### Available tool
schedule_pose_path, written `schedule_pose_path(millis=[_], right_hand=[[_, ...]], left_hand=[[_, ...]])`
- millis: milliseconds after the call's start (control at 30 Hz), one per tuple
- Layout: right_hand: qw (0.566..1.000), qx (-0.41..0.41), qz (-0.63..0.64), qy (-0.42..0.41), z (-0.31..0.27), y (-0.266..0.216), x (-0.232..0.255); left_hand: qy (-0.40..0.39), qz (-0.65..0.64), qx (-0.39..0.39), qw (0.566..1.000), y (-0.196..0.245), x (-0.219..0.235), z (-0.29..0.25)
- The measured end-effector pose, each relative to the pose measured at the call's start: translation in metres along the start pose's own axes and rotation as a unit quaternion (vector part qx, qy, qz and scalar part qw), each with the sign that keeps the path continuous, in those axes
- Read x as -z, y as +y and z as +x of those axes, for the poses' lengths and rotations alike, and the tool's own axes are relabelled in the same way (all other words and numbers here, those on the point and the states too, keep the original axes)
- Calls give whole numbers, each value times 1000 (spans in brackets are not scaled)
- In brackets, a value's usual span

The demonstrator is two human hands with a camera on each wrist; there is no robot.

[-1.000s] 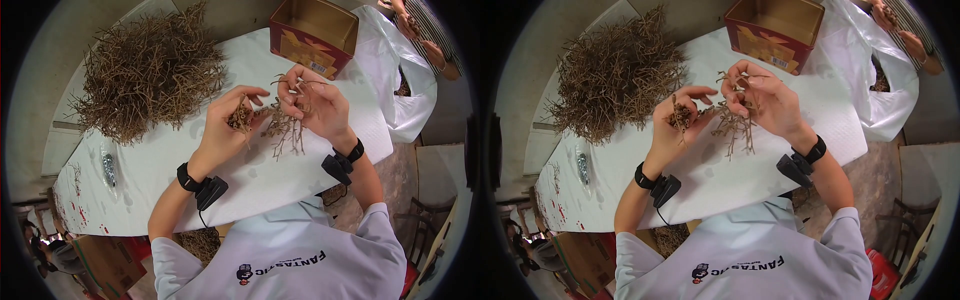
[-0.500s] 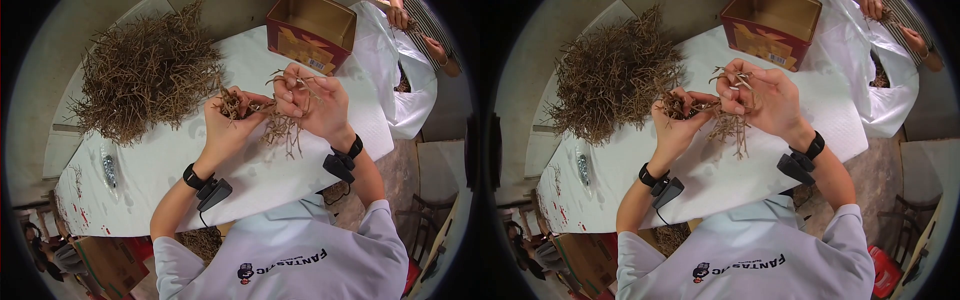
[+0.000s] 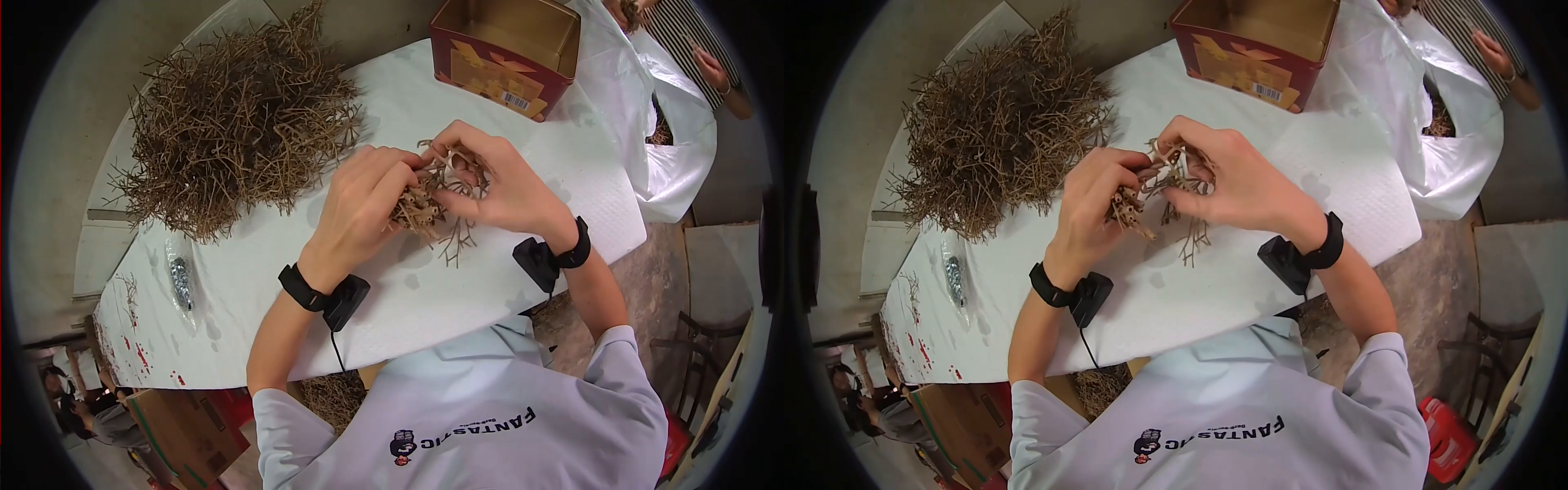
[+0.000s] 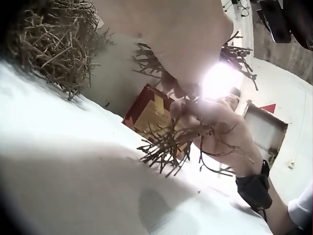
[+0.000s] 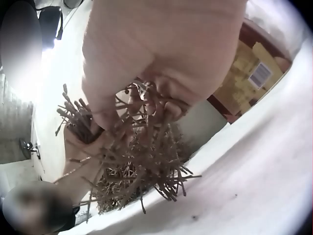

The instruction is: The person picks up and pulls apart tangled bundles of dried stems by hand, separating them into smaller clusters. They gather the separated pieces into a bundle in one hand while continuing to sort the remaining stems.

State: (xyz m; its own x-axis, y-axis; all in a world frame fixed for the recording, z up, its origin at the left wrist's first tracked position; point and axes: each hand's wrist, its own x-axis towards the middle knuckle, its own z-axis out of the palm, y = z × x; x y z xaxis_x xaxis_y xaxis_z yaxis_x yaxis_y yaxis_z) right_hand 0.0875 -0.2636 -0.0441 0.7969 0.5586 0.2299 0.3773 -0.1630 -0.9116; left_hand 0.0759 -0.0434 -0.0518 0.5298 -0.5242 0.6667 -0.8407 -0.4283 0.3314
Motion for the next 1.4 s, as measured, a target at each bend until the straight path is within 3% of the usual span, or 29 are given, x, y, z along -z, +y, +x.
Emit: schedule_pose_path(millis=[67, 300, 400, 467, 533, 567, 667, 700, 767, 800, 900, 967, 1000, 1100, 1233, 1267, 1367, 1400], right_hand=[[999, -38, -3, 1, 0, -3, 1], [999, -14, -28, -19, -2, 1, 1], [998, -41, -54, -9, -4, -5, 14], [990, -91, -106, 19, -7, -5, 30], [995, -72, -59, 38, -10, 14, 42], [997, -52, -13, 62, -11, 24, 47], [996, -30, 63, 61, -9, 19, 34], [995, -22, 89, 39, -6, 11, 25], [994, -18, 111, 14, -4, 5, 16], [993, -3, 115, 13, -5, 5, 11], [992, 29, 122, 11, -7, 10, 2], [989, 26, 147, 9, -8, 11, 0], [987, 26, 161, 7, -8, 12, -2], [977, 30, 210, 8, -8, 8, -9], [980, 47, 192, -2, -9, 18, -10], [984, 56, 171, -8, -9, 19, -10], [988, 41, 145, 32, -7, 18, -11], [989, 34, 131, 53, -6, 17, -11]], left_hand=[[-20, 12, 9, 1000, -1, 4, -1], [-151, 74, 42, 985, -6, 23, 3], [-121, 115, -12, 986, -19, 28, 0], [-56, 162, 31, 985, -45, 53, -13], [2, 129, 275, 953, -49, 93, -25], [1, 130, 270, 954, -54, 93, -22], [171, -37, 257, 950, -67, 90, -27], [174, -36, 259, 949, -62, 85, -23], [172, -232, 294, 911, -46, 62, -11], [175, -233, 295, 910, -37, 52, -5], [118, -291, 321, 893, -13, 31, 4], [35, -339, 373, 863, -3, 23, 5], [39, -337, 372, 864, -2, 19, 6], [-74, -382, 421, 820, 2, 6, 8], [-44, -416, 424, 804, 16, -8, 13], [-43, -416, 423, 804, 15, -10, 10], [14, -299, 310, 902, 9, -13, 2], [14, -298, 310, 903, 5, -13, 1]])
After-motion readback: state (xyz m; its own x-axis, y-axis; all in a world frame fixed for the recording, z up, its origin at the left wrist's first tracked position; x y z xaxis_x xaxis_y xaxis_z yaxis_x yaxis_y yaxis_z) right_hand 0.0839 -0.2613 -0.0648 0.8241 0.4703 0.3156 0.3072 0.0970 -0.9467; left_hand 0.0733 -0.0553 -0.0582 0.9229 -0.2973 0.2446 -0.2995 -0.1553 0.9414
